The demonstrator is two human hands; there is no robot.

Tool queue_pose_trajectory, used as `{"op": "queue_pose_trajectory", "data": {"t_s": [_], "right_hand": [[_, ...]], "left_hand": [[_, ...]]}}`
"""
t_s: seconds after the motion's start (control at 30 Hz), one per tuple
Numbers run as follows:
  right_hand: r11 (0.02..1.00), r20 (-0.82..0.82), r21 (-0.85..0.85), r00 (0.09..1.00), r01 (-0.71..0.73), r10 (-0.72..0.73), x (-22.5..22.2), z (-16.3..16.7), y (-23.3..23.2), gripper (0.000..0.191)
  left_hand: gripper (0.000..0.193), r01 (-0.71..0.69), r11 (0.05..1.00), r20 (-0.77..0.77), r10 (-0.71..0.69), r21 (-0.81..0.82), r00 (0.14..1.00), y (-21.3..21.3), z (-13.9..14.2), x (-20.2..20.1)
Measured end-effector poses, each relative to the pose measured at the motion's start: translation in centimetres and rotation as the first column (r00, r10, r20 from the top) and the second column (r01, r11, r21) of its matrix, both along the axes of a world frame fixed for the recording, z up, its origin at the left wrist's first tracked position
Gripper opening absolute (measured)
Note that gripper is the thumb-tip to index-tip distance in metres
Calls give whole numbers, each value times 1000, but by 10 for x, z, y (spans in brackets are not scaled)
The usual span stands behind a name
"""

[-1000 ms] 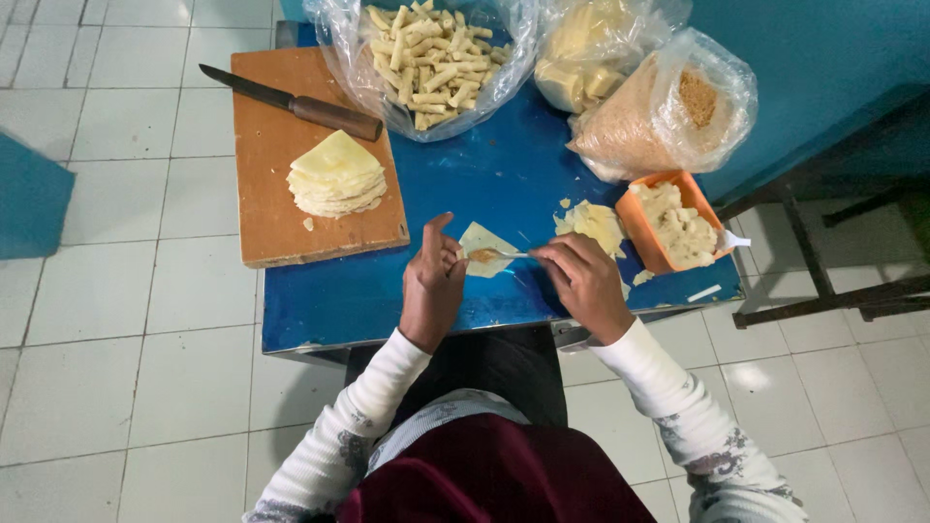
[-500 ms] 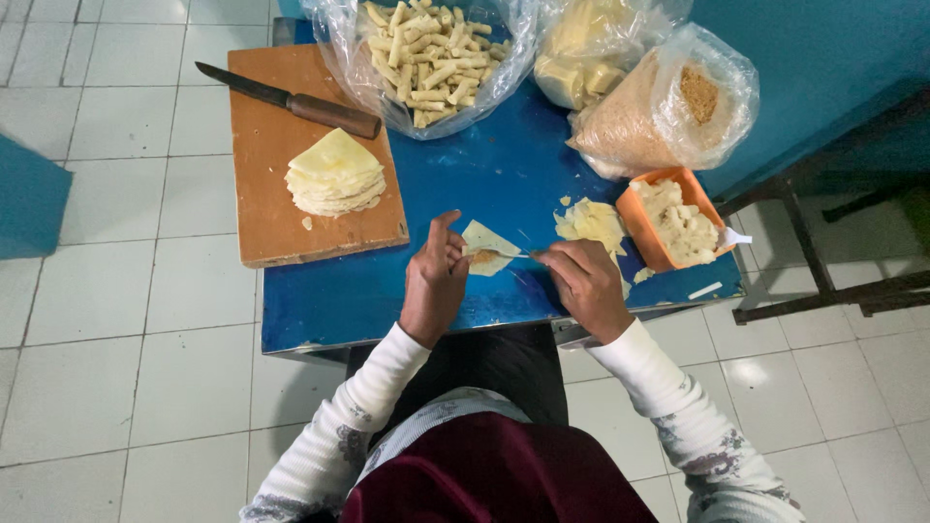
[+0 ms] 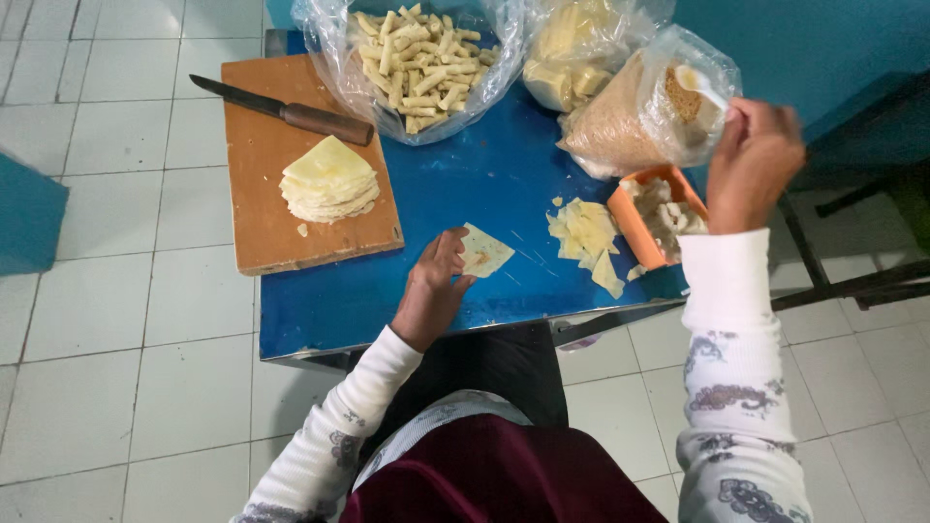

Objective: The person folds thin pastry sheets around a filling, using a spoon to scoop filling from a plastic bag and an orange container onto the sheets, then folds and rolls them by hand and stacks the finished pieces on a growing pile on the table.

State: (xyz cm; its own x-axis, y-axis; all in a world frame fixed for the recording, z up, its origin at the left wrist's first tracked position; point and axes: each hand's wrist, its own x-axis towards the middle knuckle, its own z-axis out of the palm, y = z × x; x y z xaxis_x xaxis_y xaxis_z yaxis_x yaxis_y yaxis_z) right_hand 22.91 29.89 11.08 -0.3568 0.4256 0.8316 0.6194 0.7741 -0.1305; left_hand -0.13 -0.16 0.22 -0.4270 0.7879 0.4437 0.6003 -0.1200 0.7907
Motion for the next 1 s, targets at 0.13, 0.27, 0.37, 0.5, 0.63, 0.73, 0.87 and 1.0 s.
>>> {"op": "queue_pose_trajectory", "data": {"t_s": [0.13, 0.27, 0.37, 0.5, 0.63, 0.73, 0.87, 1.0], "right_hand": [[979, 57, 203, 998, -25, 14, -34, -5, -37, 33], [789, 90, -386, 832, -478, 548, -59, -58, -126, 16], [783, 130, -479, 850, -397, 511, -68, -83, -154, 24], [809, 113, -461, 880, -366, 462, -77, -94, -158, 13], [741, 24, -533, 868, -408, 496, -79, -94, -157, 11], [697, -11, -588, 866, -410, 500, -81, -93, -157, 12], [775, 91, -497, 865, -390, 494, -81, -91, -157, 14], [800, 158, -493, 869, -342, 469, -83, -88, -159, 9]], "left_hand": [[57, -24, 1000, -23, 24, -6, 999, 0, 3, 2], [52, -25, 1000, -55, 25, 4, 998, 0, 2, 5], [51, -1, 1000, -71, 1, -7, 997, -2, 1, 6], [52, 12, 1000, -81, -14, -28, 997, -2, 3, 6], [50, 4, 1000, -146, -7, -22, 989, -1, 5, 7], [51, 3, 1000, -192, -4, -4, 981, 1, 5, 6], [52, -9, 1000, -190, 5, -21, 982, 3, 2, 6], [54, -2, 1000, -182, -1, -14, 983, 5, 0, 6]]}}
